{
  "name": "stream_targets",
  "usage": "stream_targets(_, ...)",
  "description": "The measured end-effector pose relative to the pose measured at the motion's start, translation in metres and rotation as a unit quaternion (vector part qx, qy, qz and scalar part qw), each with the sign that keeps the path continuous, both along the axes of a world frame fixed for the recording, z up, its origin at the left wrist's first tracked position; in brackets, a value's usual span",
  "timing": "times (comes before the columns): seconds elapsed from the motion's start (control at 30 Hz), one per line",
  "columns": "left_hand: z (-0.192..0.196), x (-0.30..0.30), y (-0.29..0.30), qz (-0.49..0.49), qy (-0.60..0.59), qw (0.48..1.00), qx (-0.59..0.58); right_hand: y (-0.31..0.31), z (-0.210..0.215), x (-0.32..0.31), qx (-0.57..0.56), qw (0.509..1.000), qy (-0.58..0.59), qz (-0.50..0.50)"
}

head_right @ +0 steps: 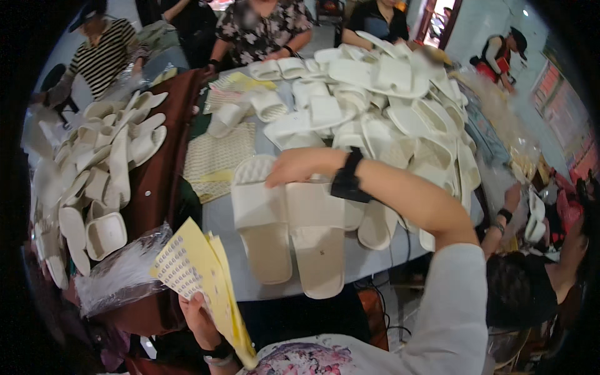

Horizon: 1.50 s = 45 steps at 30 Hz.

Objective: Apply size labels to white slippers in a manufacturing setting.

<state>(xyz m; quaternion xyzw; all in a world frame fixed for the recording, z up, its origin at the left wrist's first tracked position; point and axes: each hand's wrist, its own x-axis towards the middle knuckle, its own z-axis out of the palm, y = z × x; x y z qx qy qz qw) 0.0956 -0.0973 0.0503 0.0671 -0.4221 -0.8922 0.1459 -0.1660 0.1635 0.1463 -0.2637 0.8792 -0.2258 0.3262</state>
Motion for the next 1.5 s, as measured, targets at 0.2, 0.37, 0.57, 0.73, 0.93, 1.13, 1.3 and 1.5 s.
stream_targets(0.2,-0.014,-0.008,0.014,-0.019,-0.084,0.994,-0.061,0.003,-0.086,0.014,-0.218,0.898,0.38,-0.051)
stream_targets(0.37,-0.023,-0.005,0.01,0.009,-0.131,0.991,-0.038,0.031,-0.039,0.096,-0.231,0.916,0.257,-0.203)
stream_targets(0.57,-0.013,-0.031,0.048,-0.074,-0.155,0.981,-0.087,0.059,-0.108,0.174,-0.191,0.933,0.172,-0.251)
stream_targets(0.73,-0.006,-0.04,0.078,-0.179,-0.179,0.955,-0.155,0.046,-0.118,0.198,-0.383,0.861,0.177,-0.283)
stream_targets(0.93,-0.005,-0.038,0.087,-0.19,-0.171,0.95,-0.179,0.044,-0.13,0.216,-0.292,0.892,0.203,-0.28)
stream_targets(1.13,-0.005,-0.037,0.086,-0.207,-0.173,0.94,-0.207,0.034,-0.14,0.201,-0.251,0.882,0.25,-0.31)
stream_targets(1.3,-0.001,-0.038,0.087,-0.2,-0.169,0.943,-0.206,0.027,-0.14,0.209,-0.257,0.874,0.264,-0.318)
stream_targets(1.5,-0.003,-0.036,0.088,-0.206,-0.171,0.939,-0.216,0.019,-0.141,0.216,-0.251,0.869,0.282,-0.32)
